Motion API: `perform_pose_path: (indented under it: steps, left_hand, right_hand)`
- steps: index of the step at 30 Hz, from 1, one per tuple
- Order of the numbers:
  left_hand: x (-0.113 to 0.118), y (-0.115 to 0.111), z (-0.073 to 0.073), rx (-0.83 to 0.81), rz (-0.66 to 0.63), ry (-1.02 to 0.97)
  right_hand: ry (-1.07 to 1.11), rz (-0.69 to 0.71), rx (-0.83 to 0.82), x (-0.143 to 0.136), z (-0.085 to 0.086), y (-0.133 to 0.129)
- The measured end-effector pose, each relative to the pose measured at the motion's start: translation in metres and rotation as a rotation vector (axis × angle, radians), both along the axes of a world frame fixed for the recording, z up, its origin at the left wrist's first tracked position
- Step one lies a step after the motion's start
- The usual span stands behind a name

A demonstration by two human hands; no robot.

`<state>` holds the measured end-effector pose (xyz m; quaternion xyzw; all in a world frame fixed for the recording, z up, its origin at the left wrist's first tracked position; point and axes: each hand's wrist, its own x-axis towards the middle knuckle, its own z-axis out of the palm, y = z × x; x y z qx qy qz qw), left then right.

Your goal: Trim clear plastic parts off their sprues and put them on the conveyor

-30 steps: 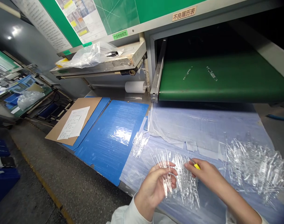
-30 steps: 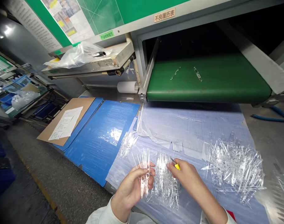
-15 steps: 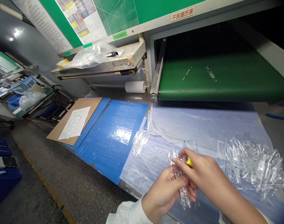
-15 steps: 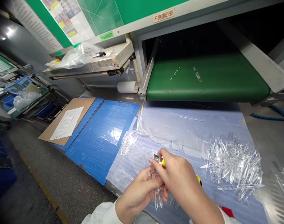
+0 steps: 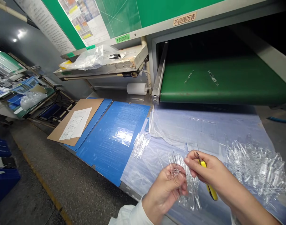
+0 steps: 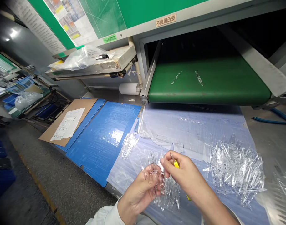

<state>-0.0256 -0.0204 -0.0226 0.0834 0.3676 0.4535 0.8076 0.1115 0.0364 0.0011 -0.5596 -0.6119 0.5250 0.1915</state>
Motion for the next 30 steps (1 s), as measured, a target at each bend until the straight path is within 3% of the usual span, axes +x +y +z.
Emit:
perform_pose_path:
  steps: [5,12,15,20,24,30]
  left_hand:
    - [0.002,0.001,0.013,0.096,-0.007,0.291]
    - [0.0,-0.002,0.031,0.173,-0.036,0.505]
    - [-0.004,-0.001,0.04,0.196,-0.04,0.633]
    - [-0.007,-0.003,0.045,0.178,-0.059,0.658]
    - [-0.007,-0.007,0.042,0.2,-0.058,0.634]
    - [-0.009,-0.008,0.045,0.221,-0.072,0.657]
  right_hand:
    - [0.132,-0.031,-0.027,0.005,0.003,-0.006]
    - [0.129,-0.044,0.025,0.008,0.008,-0.019]
    - [0.033,0.057,0.1,0.018,0.005,-0.031]
    - [-0.114,0.281,0.236,0.026,0.002,-0.043]
    - [-0.143,0.29,0.308,0.022,0.005,-0.045]
    - [-0.124,0.311,0.264,0.021,0.005,-0.046]
